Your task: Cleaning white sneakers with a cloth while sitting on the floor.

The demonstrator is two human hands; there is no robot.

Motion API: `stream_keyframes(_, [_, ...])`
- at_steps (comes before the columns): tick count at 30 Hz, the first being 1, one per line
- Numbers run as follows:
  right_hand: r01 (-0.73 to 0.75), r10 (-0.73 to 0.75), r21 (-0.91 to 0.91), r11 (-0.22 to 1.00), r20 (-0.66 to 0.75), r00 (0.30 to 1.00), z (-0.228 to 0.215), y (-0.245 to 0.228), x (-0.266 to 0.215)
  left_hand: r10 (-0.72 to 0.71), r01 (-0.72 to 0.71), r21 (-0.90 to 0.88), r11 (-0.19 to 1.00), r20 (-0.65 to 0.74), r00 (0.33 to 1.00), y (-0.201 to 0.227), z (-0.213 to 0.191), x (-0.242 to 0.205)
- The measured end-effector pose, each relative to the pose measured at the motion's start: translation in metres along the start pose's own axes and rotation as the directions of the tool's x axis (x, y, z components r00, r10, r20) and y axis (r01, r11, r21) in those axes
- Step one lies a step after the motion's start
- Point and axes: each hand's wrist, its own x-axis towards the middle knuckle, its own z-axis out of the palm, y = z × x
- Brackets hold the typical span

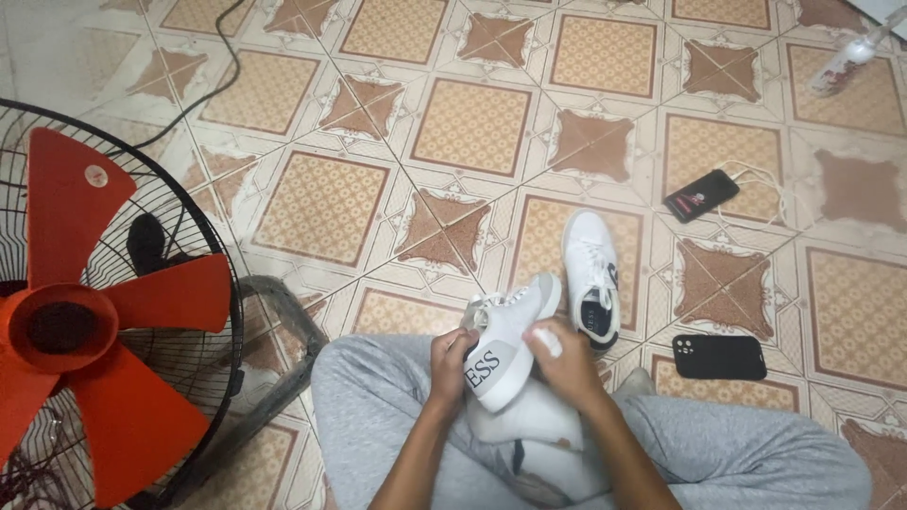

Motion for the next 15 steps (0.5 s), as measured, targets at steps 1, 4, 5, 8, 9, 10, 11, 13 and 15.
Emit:
stream_keyframes(1, [0.002, -0.002, 0.001, 1.000, 0.000, 1.000, -0.002, -0.007, 0.001, 0.002, -0.002, 0.000, 1.000, 0.000, 1.000, 0.000, -0.001, 0.004])
stream_keyframes(4, [0.112, -0.110, -0.064, 0.992, 0.028, 0.994, -0.003, -0.007, -0.001, 0.013, -0.013, -0.014, 1.000, 0.000, 1.000, -0.005, -0.002, 0.007])
stream_keyframes(5, [0.070, -0.070, -0.027, 0.997, -0.010, 0.997, 0.001, 0.005, 0.003, 0.009, -0.009, 0.006, 1.000, 0.004, 1.000, -0.004, -0.002, 0.008])
stream_keyframes(8, [-0.056, 0.057, 0.025, 0.998, -0.044, 0.997, 0.000, 0.025, 0.013, -0.002, 0.002, 0.012, 1.000, 0.000, 1.000, -0.005, -0.001, 0.007])
stream_keyframes(9, [-0.142, 0.143, 0.037, 0.989, -0.042, 0.989, -0.002, 0.029, 0.017, -0.011, 0.011, -0.002, 1.000, -0.005, 1.000, -0.005, 0.000, 0.008])
stream_keyframes(10, [-0.140, 0.141, 0.038, 0.989, -0.040, 0.989, -0.004, 0.027, 0.018, -0.009, 0.009, -0.001, 1.000, -0.008, 1.000, -0.003, 0.000, 0.007])
stream_keyframes(11, [-0.148, 0.149, 0.023, 0.989, -0.050, 0.988, -0.005, 0.026, 0.019, -0.011, 0.011, 0.001, 1.000, -0.011, 1.000, -0.001, 0.000, 0.006])
stream_keyframes(13, [-0.157, 0.157, 0.004, 0.988, -0.060, 0.986, -0.012, 0.024, 0.019, -0.014, 0.014, 0.000, 1.000, -0.013, 1.000, -0.002, 0.002, 0.006])
stream_keyframes(15, [-0.150, 0.156, 0.062, 0.987, -0.098, 0.983, -0.019, 0.019, 0.017, 0.000, 0.000, -0.005, 1.000, -0.014, 1.000, -0.007, 0.001, 0.008])
